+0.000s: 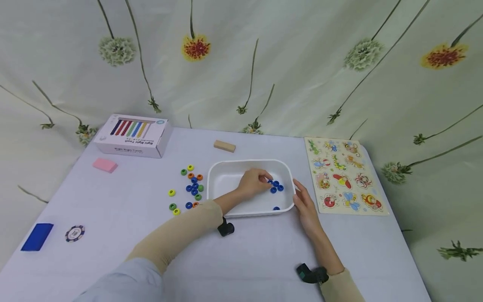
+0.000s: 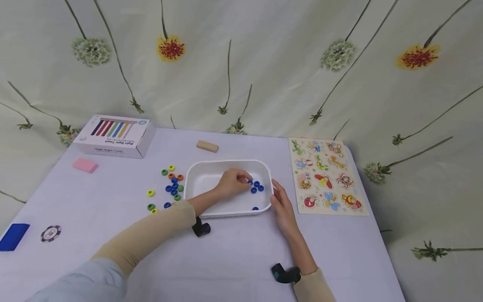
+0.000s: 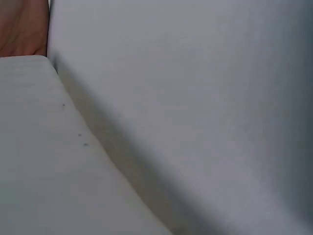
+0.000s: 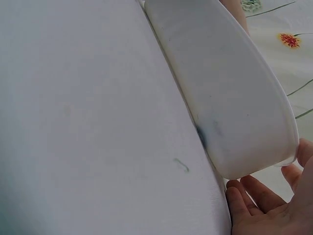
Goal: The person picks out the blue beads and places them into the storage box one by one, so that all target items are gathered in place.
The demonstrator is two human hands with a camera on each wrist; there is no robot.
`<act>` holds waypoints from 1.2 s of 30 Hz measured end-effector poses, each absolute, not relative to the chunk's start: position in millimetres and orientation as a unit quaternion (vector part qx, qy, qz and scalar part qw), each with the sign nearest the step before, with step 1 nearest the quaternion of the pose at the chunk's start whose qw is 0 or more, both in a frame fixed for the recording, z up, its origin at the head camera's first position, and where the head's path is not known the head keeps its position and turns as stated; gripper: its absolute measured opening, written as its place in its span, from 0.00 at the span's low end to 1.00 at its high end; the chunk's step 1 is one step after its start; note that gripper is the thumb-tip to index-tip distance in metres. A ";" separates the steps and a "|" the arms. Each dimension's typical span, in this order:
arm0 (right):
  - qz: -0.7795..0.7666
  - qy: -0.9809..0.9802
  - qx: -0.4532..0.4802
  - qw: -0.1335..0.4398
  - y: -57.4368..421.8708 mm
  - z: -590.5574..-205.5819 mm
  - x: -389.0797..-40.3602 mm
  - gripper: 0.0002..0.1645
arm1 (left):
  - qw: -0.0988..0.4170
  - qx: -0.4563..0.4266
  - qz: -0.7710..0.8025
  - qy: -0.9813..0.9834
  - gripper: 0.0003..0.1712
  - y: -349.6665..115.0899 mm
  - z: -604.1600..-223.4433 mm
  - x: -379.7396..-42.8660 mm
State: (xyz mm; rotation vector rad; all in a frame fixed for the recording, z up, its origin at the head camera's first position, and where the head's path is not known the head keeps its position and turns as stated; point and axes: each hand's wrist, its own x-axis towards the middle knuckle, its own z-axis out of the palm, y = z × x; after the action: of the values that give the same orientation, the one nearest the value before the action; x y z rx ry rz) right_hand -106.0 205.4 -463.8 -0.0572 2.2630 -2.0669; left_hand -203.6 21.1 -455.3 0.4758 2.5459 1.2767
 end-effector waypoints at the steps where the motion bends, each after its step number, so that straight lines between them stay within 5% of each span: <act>1: -0.675 0.737 -0.018 0.040 205.1 -464.2 -105.9 0.26 | 0.132 0.158 0.426 0.881 0.10 21.9 -457.3 -203.3; 12: -0.678 0.734 -0.024 0.032 209.4 -478.5 -112.4 0.25 | 0.134 0.167 0.395 0.893 0.15 21.5 -454.6 -200.8; 21: -0.654 0.756 -0.013 0.019 210.1 -482.2 -111.1 0.25 | -0.024 0.265 0.493 0.828 0.19 -21.1 -393.2 -153.1; 28: -0.657 0.753 -0.005 0.014 209.1 -481.4 -110.8 0.25 | -0.136 0.203 0.559 0.793 0.15 -102.1 -385.7 -122.4; 36: -0.662 0.749 -0.011 0.013 209.7 -483.1 -110.5 0.25 | -0.132 0.071 0.555 0.819 0.14 -168.9 -425.2 -97.6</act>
State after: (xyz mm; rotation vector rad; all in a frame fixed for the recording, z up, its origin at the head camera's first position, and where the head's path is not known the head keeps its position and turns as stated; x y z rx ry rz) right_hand -110.5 209.7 -483.1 -0.0338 2.3343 -2.0621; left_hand -97.6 -168.9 -425.2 0.2454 2.8123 1.9056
